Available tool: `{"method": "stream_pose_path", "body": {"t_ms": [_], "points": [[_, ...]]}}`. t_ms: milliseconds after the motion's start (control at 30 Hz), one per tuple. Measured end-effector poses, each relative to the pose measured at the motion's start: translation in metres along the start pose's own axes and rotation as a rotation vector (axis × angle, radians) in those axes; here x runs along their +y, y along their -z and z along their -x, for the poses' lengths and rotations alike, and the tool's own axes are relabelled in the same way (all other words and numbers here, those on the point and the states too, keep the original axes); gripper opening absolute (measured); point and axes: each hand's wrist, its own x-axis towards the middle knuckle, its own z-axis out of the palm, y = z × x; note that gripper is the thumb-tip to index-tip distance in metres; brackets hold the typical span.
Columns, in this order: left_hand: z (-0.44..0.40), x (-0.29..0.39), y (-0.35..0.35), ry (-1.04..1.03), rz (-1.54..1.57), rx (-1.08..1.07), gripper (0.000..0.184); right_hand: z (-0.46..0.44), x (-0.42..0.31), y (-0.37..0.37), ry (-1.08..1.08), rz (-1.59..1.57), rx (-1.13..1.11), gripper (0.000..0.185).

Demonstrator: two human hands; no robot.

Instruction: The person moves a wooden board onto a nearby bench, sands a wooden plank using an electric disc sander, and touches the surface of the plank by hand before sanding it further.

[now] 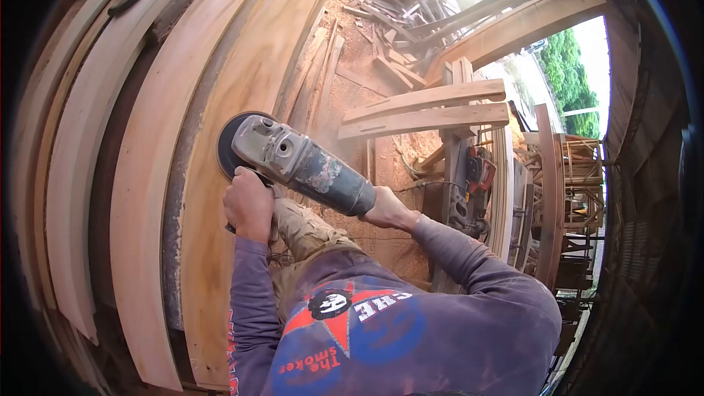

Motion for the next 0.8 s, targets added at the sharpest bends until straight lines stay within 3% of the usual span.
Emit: {"method": "stream_pose_path", "body": {"t_ms": [167,233,267,600,667,800], "points": [[0.105,-0.07,-0.027,0.117,0.019,0.05,0.026,0.07,-0.014,-0.056,0.081,0.041,-0.116,0.026],[0.145,-0.102,-0.041,0.164,0.03,0.093,0.012,0.094,-0.032,-0.079,0.114,0.113,-0.189,0.027],[0.154,-0.108,-0.034,0.23,0.154,0.018,0.037,0.095,-0.029,-0.084,0.125,0.091,-0.201,0.028],[0.333,-0.192,-0.076,0.535,0.367,0.203,0.039,0.141,-0.043,-0.15,0.277,0.454,-0.404,0.033],[0.363,-0.204,-0.076,0.621,0.414,0.259,0.041,0.144,-0.056,-0.164,0.355,0.335,-0.485,0.041],[0.406,-0.221,-0.088,0.771,0.464,0.333,0.042,0.136,-0.074,-0.186,0.461,0.402,-0.593,0.057]]}}
